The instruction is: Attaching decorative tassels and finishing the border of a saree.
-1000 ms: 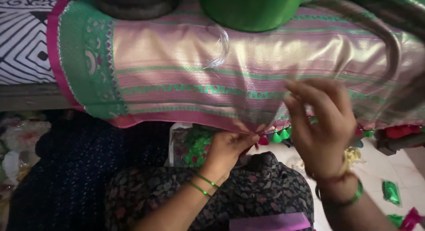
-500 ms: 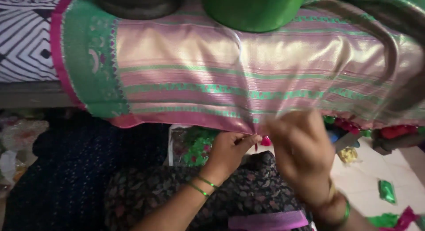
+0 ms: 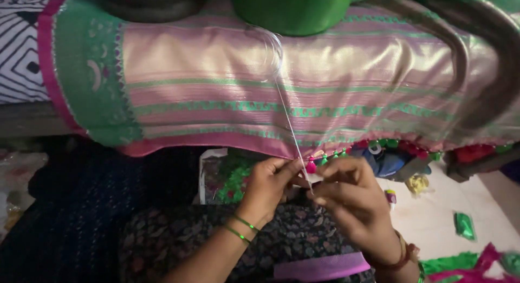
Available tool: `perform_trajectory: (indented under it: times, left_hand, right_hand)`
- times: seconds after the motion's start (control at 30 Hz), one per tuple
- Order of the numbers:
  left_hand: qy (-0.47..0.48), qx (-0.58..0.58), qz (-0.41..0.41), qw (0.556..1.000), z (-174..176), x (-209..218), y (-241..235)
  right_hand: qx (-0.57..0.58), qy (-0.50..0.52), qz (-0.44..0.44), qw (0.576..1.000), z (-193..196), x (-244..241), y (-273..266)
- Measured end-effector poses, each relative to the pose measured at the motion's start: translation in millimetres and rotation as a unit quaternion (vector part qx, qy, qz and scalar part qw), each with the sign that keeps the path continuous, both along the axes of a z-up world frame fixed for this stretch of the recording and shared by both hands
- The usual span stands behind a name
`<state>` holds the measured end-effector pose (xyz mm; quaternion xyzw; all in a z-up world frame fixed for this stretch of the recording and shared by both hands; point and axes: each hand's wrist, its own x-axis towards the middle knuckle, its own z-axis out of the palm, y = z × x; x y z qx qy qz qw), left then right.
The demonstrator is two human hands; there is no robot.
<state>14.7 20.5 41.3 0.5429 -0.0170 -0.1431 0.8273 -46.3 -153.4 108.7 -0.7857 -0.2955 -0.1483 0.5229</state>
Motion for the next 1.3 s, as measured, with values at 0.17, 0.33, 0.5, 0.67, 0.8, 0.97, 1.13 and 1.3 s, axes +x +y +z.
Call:
perform_trajectory:
  times: [0.17, 0.33, 0.5, 0.67, 0.8, 0.97, 1.13, 1.3]
  left_hand:
    - [0.014, -0.01, -0.023, 1.0, -5, 3, -2]
    - [0.008, 0.026, -0.011, 1.0, -2, 2, -1]
    - [-0.002, -0.003, 0.009, 1.0, -13, 3, 0]
    - [0.023, -0.057, -0.001, 0.998, -5, -1, 0]
    - [0.059, -0.178, -0.038, 0.982, -21, 7, 2]
    - [0.074, -0.218, -0.014, 0.973, -19, 9, 8]
    - [0.083, -0.224, -0.011, 0.971, -12, 3, 8]
    - [0.072, -0.184, -0.021, 0.98, -7, -5, 8]
  right_hand:
    - [0.148, 0.013, 0.076, 0.986, 37, 25, 14]
    - [0.326, 0.018, 0.174, 0.929, 67, 47, 21]
    - [0.352, 0.241, 0.108, 0.898, 17, 29, 19]
    - [0.343, 0.307, 0.038, 0.887, -51, -6, 8]
    - [0.425, 0.3, 0.059, 0.852, -73, -13, -44]
    - [0.534, 0.182, 0.097, 0.82, -49, -21, -144]
    - [0.614, 0.115, 0.182, 0.759, -36, -22, -166]
    - [0.184, 0.054, -0.068, 0.979, -12, -27, -66]
